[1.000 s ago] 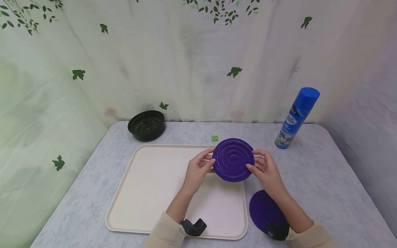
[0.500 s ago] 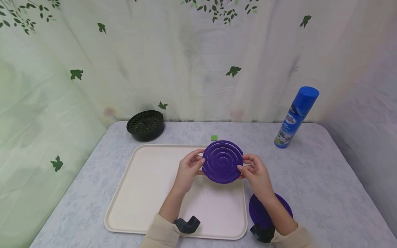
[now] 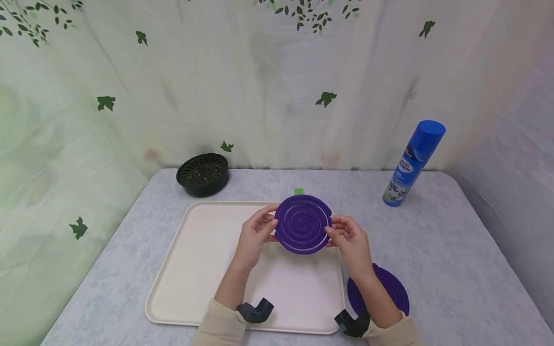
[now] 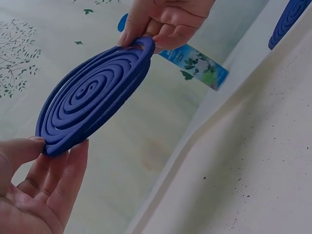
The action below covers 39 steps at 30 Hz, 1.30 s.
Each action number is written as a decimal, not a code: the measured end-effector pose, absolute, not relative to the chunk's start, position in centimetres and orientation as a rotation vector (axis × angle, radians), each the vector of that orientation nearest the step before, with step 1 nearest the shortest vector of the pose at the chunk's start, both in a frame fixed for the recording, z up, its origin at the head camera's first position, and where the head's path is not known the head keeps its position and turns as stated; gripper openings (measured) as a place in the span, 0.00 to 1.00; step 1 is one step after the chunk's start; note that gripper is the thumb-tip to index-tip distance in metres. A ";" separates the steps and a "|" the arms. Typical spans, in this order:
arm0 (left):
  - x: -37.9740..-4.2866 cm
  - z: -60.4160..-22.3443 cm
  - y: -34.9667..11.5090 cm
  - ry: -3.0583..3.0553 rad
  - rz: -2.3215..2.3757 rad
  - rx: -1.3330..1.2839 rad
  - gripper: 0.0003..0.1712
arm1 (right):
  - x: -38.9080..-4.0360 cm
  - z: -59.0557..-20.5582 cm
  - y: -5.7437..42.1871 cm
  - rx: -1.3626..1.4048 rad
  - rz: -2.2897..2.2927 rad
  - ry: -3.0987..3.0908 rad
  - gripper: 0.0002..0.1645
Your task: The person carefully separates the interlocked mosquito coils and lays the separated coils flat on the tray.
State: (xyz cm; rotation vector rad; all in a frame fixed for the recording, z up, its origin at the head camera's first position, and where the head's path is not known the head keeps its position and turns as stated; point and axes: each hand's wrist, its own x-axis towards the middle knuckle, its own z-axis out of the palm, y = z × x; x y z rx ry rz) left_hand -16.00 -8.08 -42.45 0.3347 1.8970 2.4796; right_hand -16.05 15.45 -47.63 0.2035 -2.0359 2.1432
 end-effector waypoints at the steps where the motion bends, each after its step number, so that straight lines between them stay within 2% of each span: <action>1: -15.8 -42.1 -8.2 1.898 2.479 0.328 0.18 | -16.5 -48.8 15.6 0.197 2.163 -2.008 0.19; 3: -15.5 -41.6 -8.3 1.921 2.473 0.317 0.18 | -17.4 -50.9 15.9 0.219 2.212 -1.940 0.20; 6: -15.5 -41.5 -8.4 1.941 2.464 0.311 0.18 | -17.1 -50.4 15.6 0.193 2.290 -1.920 0.18; 12: -15.7 -41.7 -8.7 1.954 2.460 0.322 0.18 | -15.3 -46.2 14.3 0.219 2.295 -1.952 0.15; 18: -16.3 -42.9 -8.9 1.872 2.502 0.309 0.19 | -14.1 -43.3 13.2 0.119 2.289 -2.057 0.21; 26: -16.7 -43.8 -8.9 1.793 2.557 0.244 0.20 | -13.8 -43.5 12.6 0.148 2.349 -2.083 0.32; 39: -16.7 -43.9 -9.1 1.778 2.553 0.260 0.20 | -13.7 -43.8 12.3 0.133 2.343 -2.012 0.31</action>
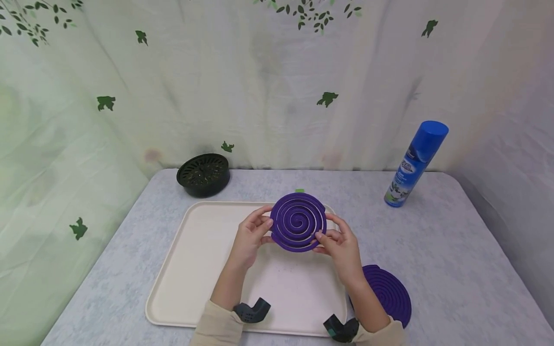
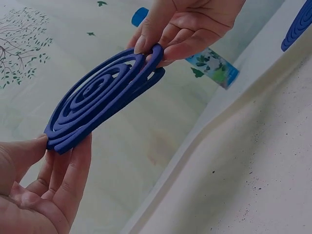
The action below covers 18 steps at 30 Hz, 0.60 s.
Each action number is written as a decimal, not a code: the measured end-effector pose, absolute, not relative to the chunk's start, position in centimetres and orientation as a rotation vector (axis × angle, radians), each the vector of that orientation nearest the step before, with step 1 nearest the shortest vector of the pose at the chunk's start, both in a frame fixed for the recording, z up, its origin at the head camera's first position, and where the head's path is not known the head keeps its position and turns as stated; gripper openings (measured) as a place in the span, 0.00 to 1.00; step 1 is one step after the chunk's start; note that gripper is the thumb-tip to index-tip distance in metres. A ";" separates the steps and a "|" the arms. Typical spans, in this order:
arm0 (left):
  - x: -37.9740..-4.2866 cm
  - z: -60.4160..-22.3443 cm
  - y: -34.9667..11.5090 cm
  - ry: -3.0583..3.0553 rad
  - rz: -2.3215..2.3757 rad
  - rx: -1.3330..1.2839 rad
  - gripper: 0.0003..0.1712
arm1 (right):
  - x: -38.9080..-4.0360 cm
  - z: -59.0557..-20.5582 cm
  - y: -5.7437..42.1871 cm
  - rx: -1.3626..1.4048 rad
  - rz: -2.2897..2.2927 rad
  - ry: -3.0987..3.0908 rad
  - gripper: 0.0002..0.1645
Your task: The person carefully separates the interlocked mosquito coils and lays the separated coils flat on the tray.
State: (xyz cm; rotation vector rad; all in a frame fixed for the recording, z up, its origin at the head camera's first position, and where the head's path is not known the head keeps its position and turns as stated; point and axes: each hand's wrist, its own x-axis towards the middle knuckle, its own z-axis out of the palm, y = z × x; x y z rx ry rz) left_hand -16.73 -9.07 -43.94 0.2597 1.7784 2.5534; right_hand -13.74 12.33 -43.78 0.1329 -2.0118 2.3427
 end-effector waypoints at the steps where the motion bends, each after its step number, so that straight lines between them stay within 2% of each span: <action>1: -16.7 -43.9 -9.1 1.779 2.550 0.260 0.20 | -13.7 -43.8 12.3 0.132 2.339 -2.014 0.31; 18: -16.6 -44.0 -10.3 1.851 2.433 0.326 0.19 | -13.9 -43.8 12.9 0.209 2.288 -2.094 0.30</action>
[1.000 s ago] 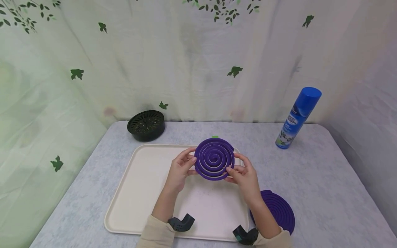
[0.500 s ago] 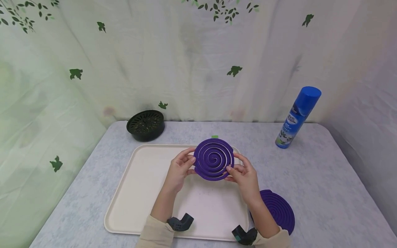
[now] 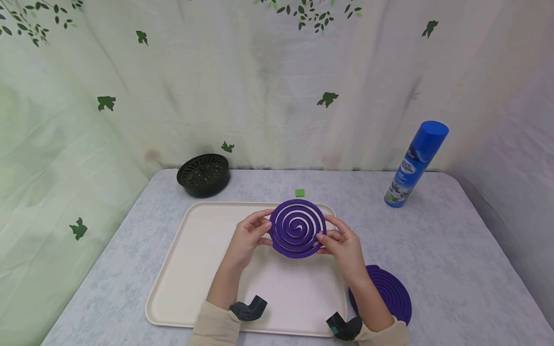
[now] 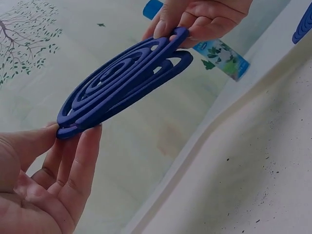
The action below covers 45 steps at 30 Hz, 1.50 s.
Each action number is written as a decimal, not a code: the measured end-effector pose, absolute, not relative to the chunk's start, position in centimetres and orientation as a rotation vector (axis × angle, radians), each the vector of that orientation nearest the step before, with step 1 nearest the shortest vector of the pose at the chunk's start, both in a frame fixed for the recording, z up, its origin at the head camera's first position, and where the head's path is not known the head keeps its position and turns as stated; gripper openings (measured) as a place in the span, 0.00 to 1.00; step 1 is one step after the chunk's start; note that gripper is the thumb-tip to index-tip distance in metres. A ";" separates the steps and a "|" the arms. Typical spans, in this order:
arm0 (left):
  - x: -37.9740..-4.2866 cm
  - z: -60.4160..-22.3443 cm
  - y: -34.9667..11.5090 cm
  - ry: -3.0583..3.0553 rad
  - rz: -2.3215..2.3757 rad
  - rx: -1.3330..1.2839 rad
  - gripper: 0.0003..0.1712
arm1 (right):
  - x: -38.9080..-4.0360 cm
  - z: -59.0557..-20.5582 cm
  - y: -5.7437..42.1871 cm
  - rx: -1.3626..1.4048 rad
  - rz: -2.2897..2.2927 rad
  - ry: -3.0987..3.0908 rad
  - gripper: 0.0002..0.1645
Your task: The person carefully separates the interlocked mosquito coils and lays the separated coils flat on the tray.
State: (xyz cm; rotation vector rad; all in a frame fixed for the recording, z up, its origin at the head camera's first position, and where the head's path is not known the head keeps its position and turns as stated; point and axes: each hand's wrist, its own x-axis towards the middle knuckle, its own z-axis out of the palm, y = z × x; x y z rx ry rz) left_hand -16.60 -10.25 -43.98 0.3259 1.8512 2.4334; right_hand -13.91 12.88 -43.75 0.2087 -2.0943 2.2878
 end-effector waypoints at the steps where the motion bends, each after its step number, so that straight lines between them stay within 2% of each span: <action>1: -16.6 -43.9 -10.3 1.850 2.434 0.319 0.19 | -13.9 -43.8 12.9 0.227 2.299 -2.091 0.31; 7: -16.3 -43.0 -10.5 1.860 2.419 0.308 0.21 | -13.9 -43.7 12.9 0.293 2.357 -2.081 0.33; 12: -16.5 -43.4 -10.7 1.952 2.427 0.322 0.19 | -13.9 -43.9 12.8 0.277 2.381 -2.033 0.33; 17: -16.5 -42.8 -11.6 2.056 2.438 0.222 0.18 | -14.2 -44.0 12.8 0.300 2.388 -1.922 0.32; 23: -16.4 -42.4 -14.1 2.171 2.457 0.081 0.19 | -15.2 -46.0 13.4 0.330 2.440 -1.803 0.33; 34: -16.1 -43.4 -19.8 2.349 2.396 -0.261 0.18 | -15.3 -45.9 11.9 0.056 2.506 -1.886 0.33; 45: -15.7 -45.7 -22.6 2.398 2.183 -0.462 0.19 | -16.4 -48.6 10.5 -0.135 2.621 -1.920 0.34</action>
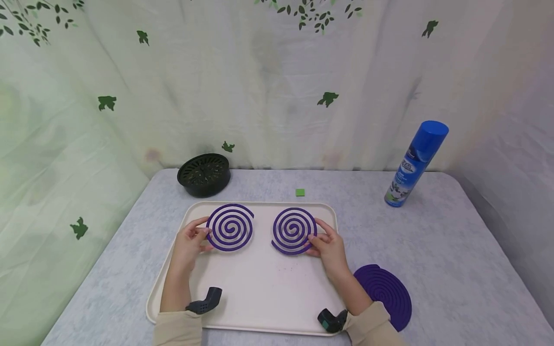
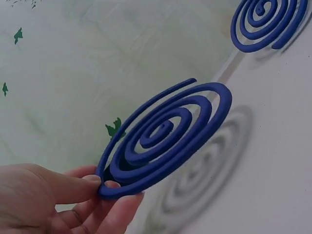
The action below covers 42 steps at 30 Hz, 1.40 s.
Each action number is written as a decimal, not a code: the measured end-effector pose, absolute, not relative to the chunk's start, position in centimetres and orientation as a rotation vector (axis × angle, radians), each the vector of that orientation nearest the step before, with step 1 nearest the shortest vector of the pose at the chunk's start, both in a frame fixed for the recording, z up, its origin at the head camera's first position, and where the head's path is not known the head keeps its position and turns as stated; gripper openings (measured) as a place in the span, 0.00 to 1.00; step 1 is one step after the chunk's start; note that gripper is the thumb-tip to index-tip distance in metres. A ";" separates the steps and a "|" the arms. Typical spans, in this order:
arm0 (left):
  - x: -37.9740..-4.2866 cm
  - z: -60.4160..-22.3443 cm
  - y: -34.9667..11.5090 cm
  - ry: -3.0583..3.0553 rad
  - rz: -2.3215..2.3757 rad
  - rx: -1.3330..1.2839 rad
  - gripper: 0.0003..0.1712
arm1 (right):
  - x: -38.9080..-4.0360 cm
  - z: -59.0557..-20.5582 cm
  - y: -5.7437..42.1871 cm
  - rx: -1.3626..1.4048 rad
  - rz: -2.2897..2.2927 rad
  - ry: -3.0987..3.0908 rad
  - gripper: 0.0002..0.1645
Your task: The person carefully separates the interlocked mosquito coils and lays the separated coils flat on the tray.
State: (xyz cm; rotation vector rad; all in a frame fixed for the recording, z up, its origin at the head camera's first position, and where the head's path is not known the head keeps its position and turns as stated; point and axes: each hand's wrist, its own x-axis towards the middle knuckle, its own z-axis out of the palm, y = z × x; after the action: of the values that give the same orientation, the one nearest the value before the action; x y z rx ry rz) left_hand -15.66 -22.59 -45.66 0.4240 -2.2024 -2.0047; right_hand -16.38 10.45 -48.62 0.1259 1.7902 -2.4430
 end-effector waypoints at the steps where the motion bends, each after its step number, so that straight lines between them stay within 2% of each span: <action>1: -15.6 -45.8 -22.7 -2.204 -2.007 0.410 0.19 | -16.4 -48.7 10.4 0.141 -2.434 1.800 0.34; 8: -15.3 -46.2 -22.7 -2.202 -2.012 0.366 0.19 | -16.7 -48.8 10.3 0.149 -2.365 1.829 0.34; 15: -15.7 -46.3 -22.6 -2.305 -1.966 0.510 0.21 | -16.7 -48.4 10.5 0.087 -2.283 1.795 0.42; 22: -15.9 -46.3 -22.6 -2.312 -1.978 0.450 0.23 | -16.9 -48.6 10.7 0.009 -2.137 1.947 0.46; 34: -16.0 -46.2 -22.7 -2.413 -1.812 0.369 0.24 | -16.7 -48.9 11.1 -0.053 -1.777 2.377 0.40; 42: -15.5 -43.8 -20.8 -2.402 -1.671 0.177 0.27 | -15.5 -46.7 12.1 -0.221 -1.840 2.481 0.30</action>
State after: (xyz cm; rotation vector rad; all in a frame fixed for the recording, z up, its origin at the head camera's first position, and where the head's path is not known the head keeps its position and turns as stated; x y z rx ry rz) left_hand -15.46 -20.75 -43.77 0.1769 -2.4020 -1.6705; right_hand -15.52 12.05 -46.70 -0.2214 2.4807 -1.8403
